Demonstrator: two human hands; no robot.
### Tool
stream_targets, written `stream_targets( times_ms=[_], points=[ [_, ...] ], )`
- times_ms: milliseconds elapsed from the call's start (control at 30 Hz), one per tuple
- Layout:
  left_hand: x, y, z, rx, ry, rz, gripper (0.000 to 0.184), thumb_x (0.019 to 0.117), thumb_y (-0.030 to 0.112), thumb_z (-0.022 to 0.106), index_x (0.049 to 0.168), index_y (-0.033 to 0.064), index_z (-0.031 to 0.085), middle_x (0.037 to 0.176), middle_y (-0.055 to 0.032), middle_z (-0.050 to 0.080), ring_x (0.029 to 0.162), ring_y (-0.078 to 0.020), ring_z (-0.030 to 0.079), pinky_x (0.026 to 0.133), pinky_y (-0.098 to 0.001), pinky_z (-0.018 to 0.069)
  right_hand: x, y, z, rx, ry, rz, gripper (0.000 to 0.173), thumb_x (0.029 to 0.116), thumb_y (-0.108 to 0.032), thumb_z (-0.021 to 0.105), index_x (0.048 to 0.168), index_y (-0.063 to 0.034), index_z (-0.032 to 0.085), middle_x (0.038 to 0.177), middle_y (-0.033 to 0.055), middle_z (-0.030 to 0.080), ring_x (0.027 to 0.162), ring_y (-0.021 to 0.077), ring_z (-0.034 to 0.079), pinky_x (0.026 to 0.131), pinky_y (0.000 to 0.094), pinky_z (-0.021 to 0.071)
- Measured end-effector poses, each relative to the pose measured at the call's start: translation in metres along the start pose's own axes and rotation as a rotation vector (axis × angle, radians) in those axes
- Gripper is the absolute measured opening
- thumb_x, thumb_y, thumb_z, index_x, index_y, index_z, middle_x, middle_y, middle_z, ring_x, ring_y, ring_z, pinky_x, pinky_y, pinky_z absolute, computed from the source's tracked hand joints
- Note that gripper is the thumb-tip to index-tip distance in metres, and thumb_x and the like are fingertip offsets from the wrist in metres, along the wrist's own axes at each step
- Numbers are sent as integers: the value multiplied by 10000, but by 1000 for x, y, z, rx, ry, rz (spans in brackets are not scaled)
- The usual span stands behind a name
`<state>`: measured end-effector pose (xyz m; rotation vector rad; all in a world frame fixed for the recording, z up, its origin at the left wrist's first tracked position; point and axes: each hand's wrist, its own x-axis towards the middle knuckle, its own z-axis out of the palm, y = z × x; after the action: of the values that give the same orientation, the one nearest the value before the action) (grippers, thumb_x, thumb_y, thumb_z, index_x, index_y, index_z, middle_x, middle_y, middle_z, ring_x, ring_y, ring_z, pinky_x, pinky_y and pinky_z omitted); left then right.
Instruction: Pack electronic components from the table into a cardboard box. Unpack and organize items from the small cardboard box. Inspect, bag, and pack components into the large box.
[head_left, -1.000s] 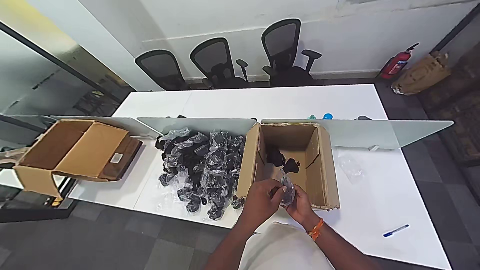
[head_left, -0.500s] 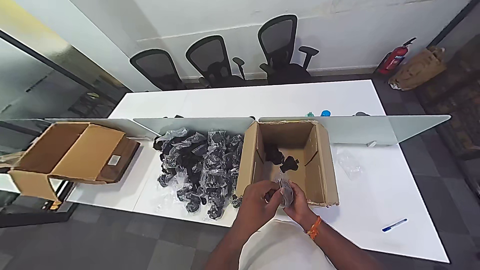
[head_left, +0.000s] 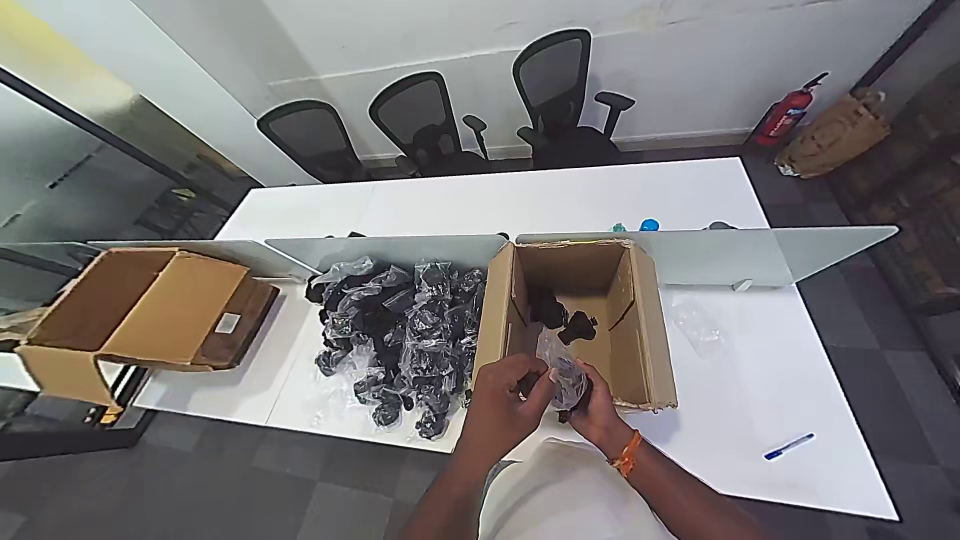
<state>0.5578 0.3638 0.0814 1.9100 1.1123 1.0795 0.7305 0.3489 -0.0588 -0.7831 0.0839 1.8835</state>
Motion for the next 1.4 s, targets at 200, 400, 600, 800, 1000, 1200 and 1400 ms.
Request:
stream_targets(
  times_ms=[200, 400, 600, 800, 1000, 1200, 1400],
  points=[
    [3, -7, 8, -31, 117, 36, 169, 965, 169, 660, 883, 29, 711, 732, 0, 667, 606, -38, 597, 563, -217, 535, -4, -1, 5, 8, 45, 46, 545, 1059, -507, 271, 1292, -116, 571, 1150, 176, 672, 988, 318, 690, 800, 506, 592],
    [-10, -78, 43, -239, 357, -118, 112, 1009, 56, 556, 955, -21, 619, 808, -22, 627, 705, -69, 616, 659, -242, 558, 3, -8, 2, -26, 106, -1, 516, 1075, -472, 269, 1318, -104, 536, 1183, 191, 658, 1005, 338, 688, 788, 505, 602],
    [-17, -88, 21, -229, 448, -114, 127, 1020, 44, 509, 972, -8, 614, 865, -8, 640, 763, -57, 620, 710, -241, 554, 2, -35, -23, -82, -4, -60, 475, 1065, -433, 289, 1192, -87, 588, 1100, 159, 687, 962, 295, 698, 771, 483, 609],
    [-21, -92, 18, -258, 463, -153, 144, 1020, 60, 501, 978, -10, 620, 896, -21, 664, 812, -86, 664, 764, -286, 593, -17, -78, -48, -307, -350, -256, 368, 1021, -451, 502, 903, -168, 707, 1136, 79, 719, 1015, 208, 697, 836, 368, 596],
    [-31, -103, 33, -292, 361, -132, 130, 1023, 74, 508, 960, 45, 618, 893, 36, 648, 763, -33, 611, 687, -225, 539, -98, -128, -129, -302, -410, -360, 290, 936, -424, 678, 749, -208, 629, 694, -51, 590, 612, 95, 587, 545, 249, 475],
    [-31, -105, 57, -342, 239, -186, 106, 1026, 69, 511, 970, 55, 600, 794, 54, 607, 644, -28, 555, 588, -206, 491, -118, -98, -282, -1320, 336, -248, 208, 914, -239, 682, 1035, -74, 646, 688, 13, 580, 596, 135, 559, 580, 343, 503],
    [-25, -101, 75, -354, 127, -194, 109, 1031, 72, 512, 962, 74, 596, 789, 52, 600, 631, -39, 547, 573, -218, 485, -59, -21, -323, -1880, 655, 67, 611, 891, -402, 727, 1433, -194, 537, 1251, 179, 644, 1017, 386, 680, 837, 618, 555]
  ],
)
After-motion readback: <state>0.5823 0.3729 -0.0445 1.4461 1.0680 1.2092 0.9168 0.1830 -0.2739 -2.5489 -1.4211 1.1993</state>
